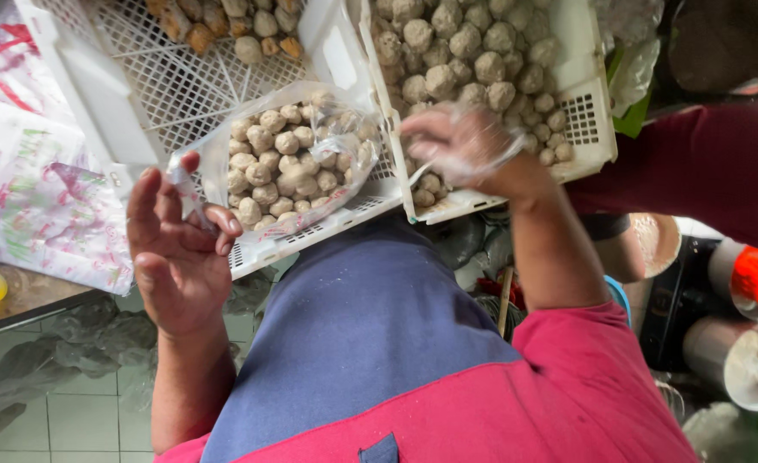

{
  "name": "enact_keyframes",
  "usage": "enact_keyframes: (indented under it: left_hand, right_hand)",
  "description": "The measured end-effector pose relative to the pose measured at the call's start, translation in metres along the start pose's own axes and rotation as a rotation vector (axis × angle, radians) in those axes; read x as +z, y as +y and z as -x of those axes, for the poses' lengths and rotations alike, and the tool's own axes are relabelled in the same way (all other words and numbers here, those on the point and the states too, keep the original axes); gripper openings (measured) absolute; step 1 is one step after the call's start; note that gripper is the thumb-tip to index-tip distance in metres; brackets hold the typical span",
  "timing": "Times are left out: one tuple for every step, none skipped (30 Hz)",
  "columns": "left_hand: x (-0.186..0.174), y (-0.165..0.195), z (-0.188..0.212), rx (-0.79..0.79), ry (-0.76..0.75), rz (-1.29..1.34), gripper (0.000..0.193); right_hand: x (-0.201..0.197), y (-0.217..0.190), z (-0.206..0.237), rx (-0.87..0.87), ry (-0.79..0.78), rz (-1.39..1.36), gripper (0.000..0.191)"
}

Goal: The person holds open a plastic bag inside a crate and picks meatballs one at a time from an adjacent crate, placing them into the bag until it is filled. They then lift the filled bag, set it aside, and squeeze yellow liquid from a squeeze bottle into the bag of meatballs.

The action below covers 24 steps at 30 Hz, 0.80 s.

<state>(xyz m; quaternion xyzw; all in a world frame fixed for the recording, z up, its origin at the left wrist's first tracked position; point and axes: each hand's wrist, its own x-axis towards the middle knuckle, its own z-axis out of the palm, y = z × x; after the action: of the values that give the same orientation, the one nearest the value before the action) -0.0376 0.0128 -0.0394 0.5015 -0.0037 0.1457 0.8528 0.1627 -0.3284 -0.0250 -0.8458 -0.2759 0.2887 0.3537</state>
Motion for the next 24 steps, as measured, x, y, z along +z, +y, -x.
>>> enact_keyframes:
  left_hand:
    - [0.000,0.000,0.001,-0.005,0.003,-0.003,0.075]
    - [0.000,0.000,0.002,0.001,0.005,-0.006,0.076]
    - [-0.001,0.000,0.002,0.011,0.010,-0.010,0.076]
    - [-0.001,0.000,0.003,0.021,0.014,-0.013,0.076]
    - [-0.002,-0.001,0.003,0.020,0.021,-0.018,0.076]
    - [-0.003,-0.001,0.004,0.019,0.026,-0.017,0.076]
    - [-0.004,-0.001,0.004,0.018,0.031,-0.017,0.076]
    - [-0.004,-0.002,0.004,0.017,0.032,-0.015,0.076]
    - [-0.005,-0.001,0.005,0.013,0.035,-0.018,0.076]
    - [-0.005,-0.002,0.005,0.009,0.037,-0.021,0.076]
    - [-0.005,-0.002,0.004,0.008,0.039,-0.025,0.076]
    - [-0.005,-0.002,0.003,0.010,0.035,-0.020,0.076]
    - [-0.005,-0.003,0.002,0.011,0.032,-0.016,0.077]
    - [-0.004,-0.005,0.000,0.014,0.032,-0.005,0.077]
    - [-0.004,-0.005,-0.002,0.019,0.031,0.009,0.077]
    - [-0.003,-0.006,-0.003,0.024,0.031,0.022,0.077]
    - [-0.003,-0.007,-0.005,0.023,0.028,0.037,0.077]
    - [-0.004,-0.006,-0.007,0.016,0.025,0.040,0.077]
    - [-0.004,-0.006,-0.008,0.009,0.021,0.044,0.077]
    - [-0.005,-0.005,-0.009,-0.002,0.012,0.042,0.078]
    - [-0.006,-0.004,-0.011,-0.011,0.002,0.044,0.078]
    - [-0.007,-0.003,-0.011,-0.007,0.001,0.034,0.078]
    - [-0.008,-0.002,-0.010,-0.012,-0.002,0.028,0.078]
    - [-0.008,-0.002,-0.010,-0.029,-0.011,0.027,0.078]
  right_hand:
    - [-0.002,0.013,0.001,-0.006,0.063,0.129,0.027]
    - [-0.002,0.028,0.002,-0.020,0.127,0.266,0.021]
    - [-0.001,0.047,0.003,0.287,0.012,0.282,0.027]
    - [0.003,0.066,0.002,0.594,-0.104,0.286,0.034]
    - [0.008,0.085,0.001,0.416,-0.078,0.355,0.039]
    - [0.014,0.103,0.000,0.235,-0.058,0.421,0.044]
    - [0.020,0.117,-0.001,0.350,-0.127,0.507,0.039]
    - [0.025,0.130,-0.002,0.464,-0.198,0.590,0.034]
    - [0.027,0.135,-0.002,0.579,-0.270,0.669,0.029]
    - [0.026,0.136,-0.001,0.527,-0.223,0.632,0.030]
    - [0.025,0.138,0.002,0.477,-0.171,0.596,0.030]
    - [0.022,0.140,0.005,0.427,-0.115,0.560,0.031]
    - [0.018,0.134,0.008,0.416,-0.114,0.546,0.030]
    - [0.014,0.125,0.011,0.402,-0.115,0.535,0.029]
    - [0.010,0.110,0.013,0.378,-0.120,0.527,0.028]
    - [0.007,0.093,0.015,0.429,-0.112,0.376,0.030]
    - [0.008,0.074,0.014,0.476,-0.114,0.222,0.039]
    - [0.012,0.053,0.011,0.396,-0.082,0.130,0.041]
    - [0.018,0.033,0.007,0.315,-0.049,0.038,0.044]
    - [0.028,0.013,0.001,0.159,-0.041,-0.122,0.046]
    - [0.035,-0.003,-0.004,0.006,-0.037,-0.281,0.048]
    - [0.043,-0.016,-0.009,-0.142,-0.035,-0.441,0.050]
    - [0.046,-0.023,-0.012,-0.206,-0.035,-0.515,0.046]
    - [0.047,-0.025,-0.013,-0.258,-0.026,-0.594,0.043]
